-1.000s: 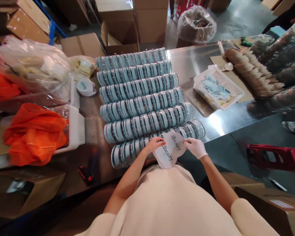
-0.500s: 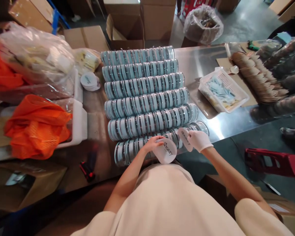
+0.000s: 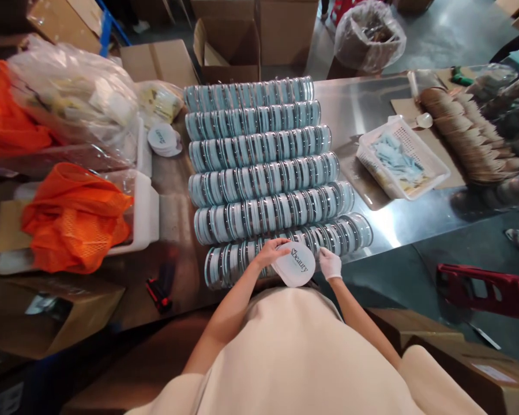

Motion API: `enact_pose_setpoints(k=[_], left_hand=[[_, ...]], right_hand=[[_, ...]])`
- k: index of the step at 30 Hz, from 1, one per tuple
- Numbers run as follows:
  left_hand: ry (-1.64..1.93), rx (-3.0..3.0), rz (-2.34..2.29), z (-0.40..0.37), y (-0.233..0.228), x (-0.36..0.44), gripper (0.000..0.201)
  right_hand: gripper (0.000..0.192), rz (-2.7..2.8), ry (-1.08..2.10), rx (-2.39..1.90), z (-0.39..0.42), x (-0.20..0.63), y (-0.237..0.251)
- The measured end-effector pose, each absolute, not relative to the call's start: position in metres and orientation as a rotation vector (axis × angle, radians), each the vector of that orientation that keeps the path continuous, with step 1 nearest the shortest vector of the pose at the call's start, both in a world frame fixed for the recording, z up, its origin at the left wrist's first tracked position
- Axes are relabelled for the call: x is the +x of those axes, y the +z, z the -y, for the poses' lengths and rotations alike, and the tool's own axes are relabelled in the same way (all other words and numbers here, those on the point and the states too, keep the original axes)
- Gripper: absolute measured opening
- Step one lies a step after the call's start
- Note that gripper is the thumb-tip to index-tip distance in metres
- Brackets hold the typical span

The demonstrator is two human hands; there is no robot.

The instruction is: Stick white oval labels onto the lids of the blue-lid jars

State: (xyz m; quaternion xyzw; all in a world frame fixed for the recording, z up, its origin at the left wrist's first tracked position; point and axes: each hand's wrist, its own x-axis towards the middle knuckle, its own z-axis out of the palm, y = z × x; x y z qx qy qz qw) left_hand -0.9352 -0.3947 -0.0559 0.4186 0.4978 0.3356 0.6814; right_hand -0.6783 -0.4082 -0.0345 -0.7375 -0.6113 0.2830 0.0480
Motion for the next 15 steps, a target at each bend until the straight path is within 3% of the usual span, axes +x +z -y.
enact_pose_setpoints(k=[3, 6, 10, 13, 15], left_hand=[[0.771, 0.955, -1.130, 0.394, -0.056, -0.935, 0.061], [0.780, 0.934, -1.124, 0.391, -0.055, -0.933, 0.064], [0.757, 0.894, -1.090, 0.391, -0.047, -0.936, 0.066], [0.705, 0.937, -1.067, 0.396, -0.038, -0.945, 0.061], [0.645, 1.009, -1.051, 0.403, -0.032, -0.956, 0.056]], right_hand=[[0.041, 1.833, 1.024, -2.107, 0.412, -0.678, -0.024], [0.043, 1.856, 0.959, -2.202, 0.410, -0.683, 0.000], [0.030, 1.979, 0.875, -2.372, 0.406, -0.693, 0.040], [0.024, 2.071, 1.044, -2.258, 0.403, -0.691, 0.066], [0.024, 2.049, 0.943, -2.223, 0.402, -0.684, 0.079]])
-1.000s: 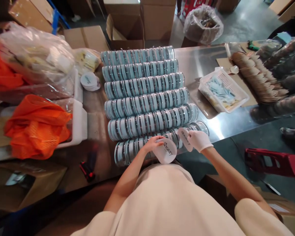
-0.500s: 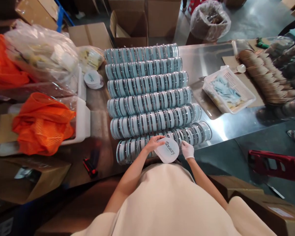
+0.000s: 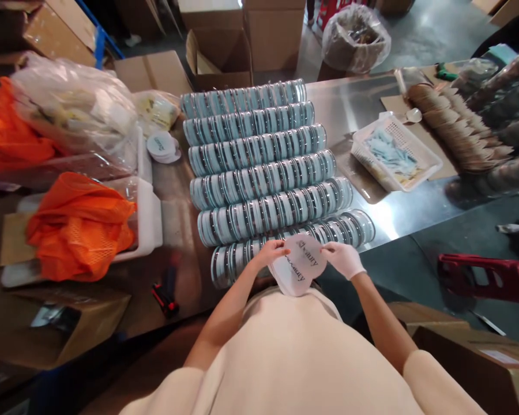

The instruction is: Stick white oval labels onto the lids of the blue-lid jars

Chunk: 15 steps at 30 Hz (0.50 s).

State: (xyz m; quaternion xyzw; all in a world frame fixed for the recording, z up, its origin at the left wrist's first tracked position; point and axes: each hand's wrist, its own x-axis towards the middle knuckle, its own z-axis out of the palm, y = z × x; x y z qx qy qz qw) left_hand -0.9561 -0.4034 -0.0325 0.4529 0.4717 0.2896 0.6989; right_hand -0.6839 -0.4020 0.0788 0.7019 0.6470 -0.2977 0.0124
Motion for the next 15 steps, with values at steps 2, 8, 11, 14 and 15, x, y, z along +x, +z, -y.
enact_pose_setpoints(k=[2, 8, 11, 14, 15], left_hand=[[0.596, 1.047, -1.031, 0.412, -0.029, -0.968, 0.054], [0.630, 0.983, -1.066, 0.429, -0.026, -0.991, 0.056], [0.655, 0.946, -1.114, 0.429, -0.025, -0.995, 0.057], [0.723, 0.918, -1.157, 0.427, -0.028, -1.002, 0.060], [0.746, 0.908, -1.163, 0.426, -0.030, -1.004, 0.061]], right_hand=[[0.028, -2.116, -0.731, 2.272, 0.401, -0.677, 0.088], [0.029, -2.048, -0.439, 1.996, 0.394, -0.695, 0.110], [0.030, -1.965, -0.442, 1.900, 0.384, -0.718, 0.121], [0.030, -1.937, -0.490, 1.795, 0.374, -0.737, 0.114], [0.031, -1.942, -0.498, 1.764, 0.372, -0.741, 0.105]])
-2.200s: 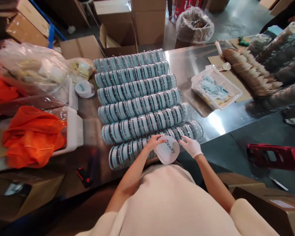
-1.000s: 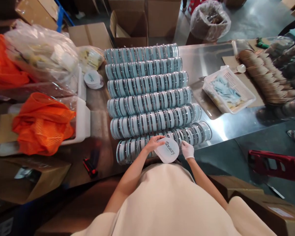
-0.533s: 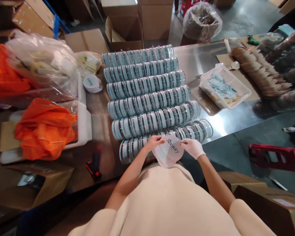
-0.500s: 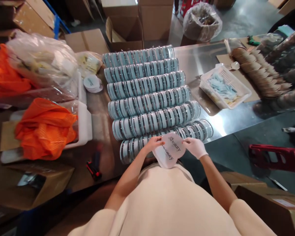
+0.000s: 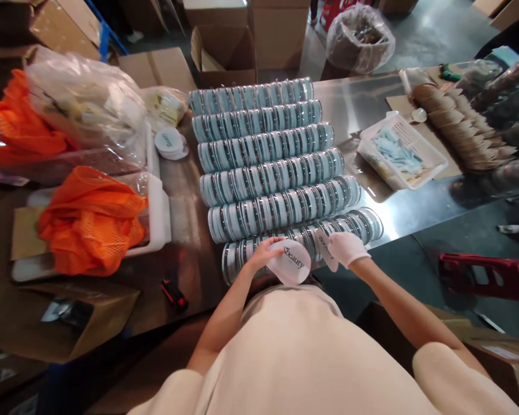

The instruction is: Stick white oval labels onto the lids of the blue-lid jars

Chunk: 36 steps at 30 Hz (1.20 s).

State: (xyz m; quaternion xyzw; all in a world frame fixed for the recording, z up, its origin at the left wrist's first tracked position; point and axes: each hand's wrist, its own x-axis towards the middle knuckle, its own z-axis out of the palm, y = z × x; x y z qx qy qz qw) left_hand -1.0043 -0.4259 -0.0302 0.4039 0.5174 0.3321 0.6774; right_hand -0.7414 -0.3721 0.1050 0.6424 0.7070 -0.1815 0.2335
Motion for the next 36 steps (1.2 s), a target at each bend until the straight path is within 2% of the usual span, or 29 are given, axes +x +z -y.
enact_pose_setpoints(k=[5, 9, 12, 15, 18, 21, 24, 27, 31, 33, 34, 36], left_hand=[[0.815, 0.850, -1.161, 0.423, -0.042, -1.014, 0.069], [0.861, 0.839, -1.153, 0.422, -0.047, -1.013, 0.067], [0.869, 0.859, -1.161, 0.423, -0.049, -1.009, 0.066], [0.847, 0.940, -1.179, 0.424, -0.052, -1.006, 0.065], [0.833, 0.995, -1.193, 0.424, -0.055, -1.005, 0.063], [0.822, 1.010, -1.208, 0.422, -0.053, -1.006, 0.062], [0.829, 0.984, -1.218, 0.420, -0.045, -1.009, 0.060], [0.803, 0.922, -1.189, 0.424, -0.032, -1.013, 0.060], [0.711, 0.926, -1.157, 0.443, -0.018, -1.016, 0.062], [0.663, 0.946, -1.127, 0.455, -0.014, -1.018, 0.062], [0.633, 0.944, -1.101, 0.461, -0.012, -1.020, 0.062], [0.574, 0.910, -1.039, 0.471, -0.011, -1.025, 0.065]], right_hand=[[0.036, -1.991, -0.583, 1.901, 0.396, -0.744, 0.027], [0.039, -1.957, -0.728, 2.432, 0.430, -0.738, -0.029], [0.041, -1.788, -0.777, 2.789, 0.437, -0.747, -0.047], [0.038, -1.799, -0.780, 2.851, 0.429, -0.756, -0.046], [0.035, -2.097, -0.844, 2.430, 0.418, -0.750, -0.032], [0.038, -2.154, -0.868, 2.123, 0.411, -0.736, -0.012], [0.040, -2.035, -0.816, 2.156, 0.413, -0.732, 0.011], [0.032, -1.961, -0.789, 2.255, 0.427, -0.743, 0.032], [0.029, -2.123, -1.295, 2.130, 0.452, -0.754, 0.043], [0.023, -2.163, -1.438, 2.147, 0.460, -0.749, 0.044], [0.023, -2.182, -1.420, 2.229, 0.462, -0.744, 0.046], [0.027, -2.228, -1.174, 2.461, 0.462, -0.734, 0.053]])
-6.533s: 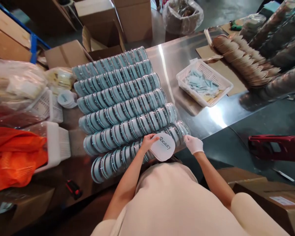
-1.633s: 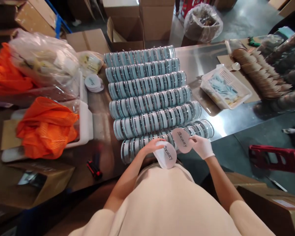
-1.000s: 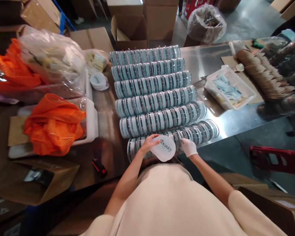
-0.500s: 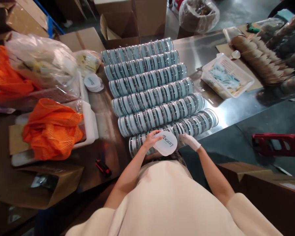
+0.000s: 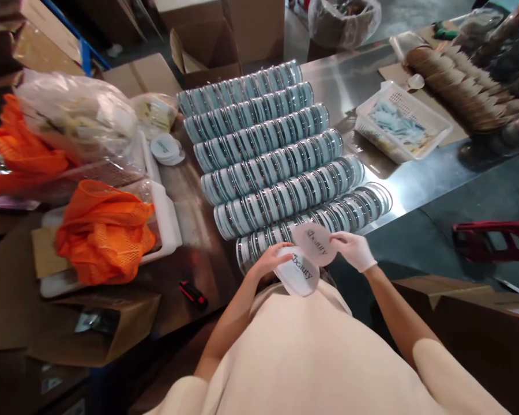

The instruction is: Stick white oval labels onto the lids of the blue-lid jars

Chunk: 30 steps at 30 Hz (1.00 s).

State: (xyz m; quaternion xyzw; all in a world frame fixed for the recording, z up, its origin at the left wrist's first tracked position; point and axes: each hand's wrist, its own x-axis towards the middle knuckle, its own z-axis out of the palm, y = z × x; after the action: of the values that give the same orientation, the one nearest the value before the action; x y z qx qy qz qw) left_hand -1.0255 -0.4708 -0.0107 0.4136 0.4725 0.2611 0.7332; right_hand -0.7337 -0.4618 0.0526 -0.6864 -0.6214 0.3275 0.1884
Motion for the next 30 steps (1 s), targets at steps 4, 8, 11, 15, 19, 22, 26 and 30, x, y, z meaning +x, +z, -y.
enact_pose_setpoints(k=[4, 8, 11, 15, 19, 22, 26, 30], left_hand=[[0.555, 0.852, -1.033, 0.475, -0.011, -1.040, 0.063], [0.662, 0.890, -1.130, 0.459, -0.015, -1.055, 0.063], [0.755, 0.885, -1.162, 0.445, -0.022, -1.063, 0.064], [0.853, 0.839, -1.153, 0.439, -0.035, -1.065, 0.063], [0.950, 0.797, -1.158, 0.444, -0.046, -1.060, 0.063], [0.965, 0.822, -1.155, 0.445, -0.048, -1.059, 0.062], [0.901, 0.865, -1.153, 0.440, -0.043, -1.060, 0.061], [0.893, 0.861, -1.190, 0.441, -0.035, -1.063, 0.060]], right_hand=[[0.030, 1.934, 0.441, -2.169, 0.449, -0.730, 0.075], [0.029, 2.253, 0.512, -2.356, 0.420, -0.758, 0.086], [0.030, 2.401, 0.567, -2.389, 0.396, -0.781, 0.071], [0.033, 2.371, 0.665, -2.347, 0.400, -0.799, 0.022], [0.035, 1.945, 0.668, -2.276, 0.437, -0.799, -0.029], [0.036, 1.617, 1.085, -2.147, 0.446, -0.787, -0.040], [0.037, 1.458, 1.610, -1.912, 0.434, -0.771, -0.017], [0.036, 1.728, 1.137, -2.182, 0.434, -0.777, 0.025]])
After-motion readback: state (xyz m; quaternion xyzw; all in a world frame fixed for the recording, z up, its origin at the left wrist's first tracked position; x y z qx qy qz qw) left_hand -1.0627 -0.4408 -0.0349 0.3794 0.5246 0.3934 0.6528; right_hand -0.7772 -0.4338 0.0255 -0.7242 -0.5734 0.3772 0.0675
